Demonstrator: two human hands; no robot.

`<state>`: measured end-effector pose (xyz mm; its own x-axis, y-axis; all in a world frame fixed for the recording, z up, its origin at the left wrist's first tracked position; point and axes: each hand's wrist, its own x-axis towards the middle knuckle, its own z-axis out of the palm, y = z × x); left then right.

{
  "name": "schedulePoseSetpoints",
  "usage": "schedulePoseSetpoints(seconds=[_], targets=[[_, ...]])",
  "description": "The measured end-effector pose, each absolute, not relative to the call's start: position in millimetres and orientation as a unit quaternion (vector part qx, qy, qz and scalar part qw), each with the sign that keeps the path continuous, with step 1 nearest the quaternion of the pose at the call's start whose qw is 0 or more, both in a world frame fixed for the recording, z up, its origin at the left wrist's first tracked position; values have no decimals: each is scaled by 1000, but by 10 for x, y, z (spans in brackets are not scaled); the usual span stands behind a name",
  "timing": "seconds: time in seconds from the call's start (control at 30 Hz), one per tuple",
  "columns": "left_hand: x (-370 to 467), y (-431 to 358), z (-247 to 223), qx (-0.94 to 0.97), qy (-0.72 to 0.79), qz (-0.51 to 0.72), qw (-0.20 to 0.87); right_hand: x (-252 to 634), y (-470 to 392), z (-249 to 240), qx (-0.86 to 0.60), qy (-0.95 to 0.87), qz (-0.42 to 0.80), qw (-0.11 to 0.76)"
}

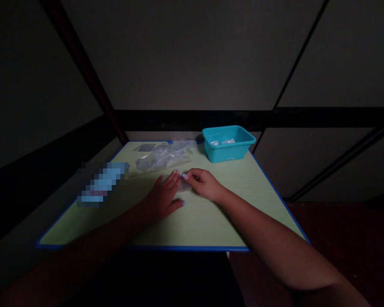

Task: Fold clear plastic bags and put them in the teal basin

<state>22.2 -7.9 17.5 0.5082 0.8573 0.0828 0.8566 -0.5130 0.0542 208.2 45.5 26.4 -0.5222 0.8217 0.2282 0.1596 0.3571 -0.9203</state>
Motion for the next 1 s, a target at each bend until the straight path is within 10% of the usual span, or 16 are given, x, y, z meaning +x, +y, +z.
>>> schedulePoseSetpoints(seconds=[1.0], targets=[[228, -119, 130, 814, 579, 37, 16, 2250, 717, 63, -272, -823, 396, 301]])
